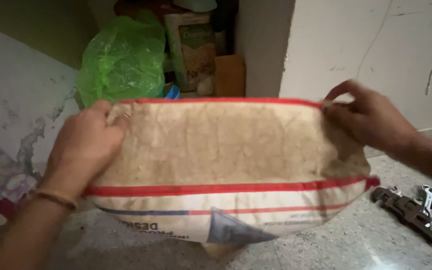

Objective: The person empties small metal parts from a canvas bag onto the floor, then picks up individual items and places them back into the bag. The person then folds the bag and zips it closed.

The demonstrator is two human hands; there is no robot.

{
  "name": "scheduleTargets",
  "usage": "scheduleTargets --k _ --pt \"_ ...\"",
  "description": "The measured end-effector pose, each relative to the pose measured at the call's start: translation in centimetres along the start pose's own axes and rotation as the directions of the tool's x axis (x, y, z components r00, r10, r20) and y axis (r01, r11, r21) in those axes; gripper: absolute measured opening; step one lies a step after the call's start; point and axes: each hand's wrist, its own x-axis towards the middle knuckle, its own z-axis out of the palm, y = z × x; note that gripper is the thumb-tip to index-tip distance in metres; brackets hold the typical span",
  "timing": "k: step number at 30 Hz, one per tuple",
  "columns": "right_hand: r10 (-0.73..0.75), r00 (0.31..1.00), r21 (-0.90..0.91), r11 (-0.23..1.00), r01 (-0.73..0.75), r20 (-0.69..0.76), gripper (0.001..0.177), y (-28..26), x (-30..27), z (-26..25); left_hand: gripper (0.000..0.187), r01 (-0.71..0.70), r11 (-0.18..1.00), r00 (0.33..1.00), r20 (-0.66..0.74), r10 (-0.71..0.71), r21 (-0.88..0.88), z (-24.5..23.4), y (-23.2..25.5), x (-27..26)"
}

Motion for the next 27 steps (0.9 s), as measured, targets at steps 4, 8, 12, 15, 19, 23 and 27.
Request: scheduleTargets --k 4,8,12,15,19,23,27 --pt "-0.03 0.994 -0.234 0.971 0.054 0.105 0.038 -0.6 0.5 1.0 0.038 -0.122 0.968 0.991 -0.017 0.129 0.22 0.6 0.0 0.2" --pt "-0.179 0.984 -0.119 0.977 0.178 0.002 0.035 0.8 3.0 1.3 0.04 -0.078 0.986 0.991 -0.096 0.093 0.146 2.0 -2.6 1.6" --pt "-0.091 0.989 -0.143 0.984 0.107 0.113 0.033 3.1 5.2 4.3 0.042 -0.15 0.945 0.986 -0.034 0.166 0.29 6.5 -3.5 1.9" --pt "-0.228 0.968 -0.29 0.924 0.25 0.108 0.032 5.8 5.4 7.3 0.05 -0.179 0.966 0.984 0.048 0.173 0.184 10.7 -4.0 0.4" --pt "-0.274 0.959 -0.373 0.885 0.278 0.064 0.03 7.1 6.0 8.7 0.073 -0.378 0.867 0.915 -0.014 0.404 0.326 14.1 -4.1 -1.6" --pt "-0.253 0.966 -0.482 0.841 0.247 0.052 0.03 6.1 5.2 8.9 0.076 -0.679 0.687 0.722 0.065 0.689 0.258 16.0 -2.3 -3.1" --pt "-0.155 0.985 -0.635 0.754 0.165 0.072 0.049 3.8 3.7 9.3 0.083 -0.728 0.679 0.679 0.244 0.692 0.099 17.1 -1.4 -4.4"
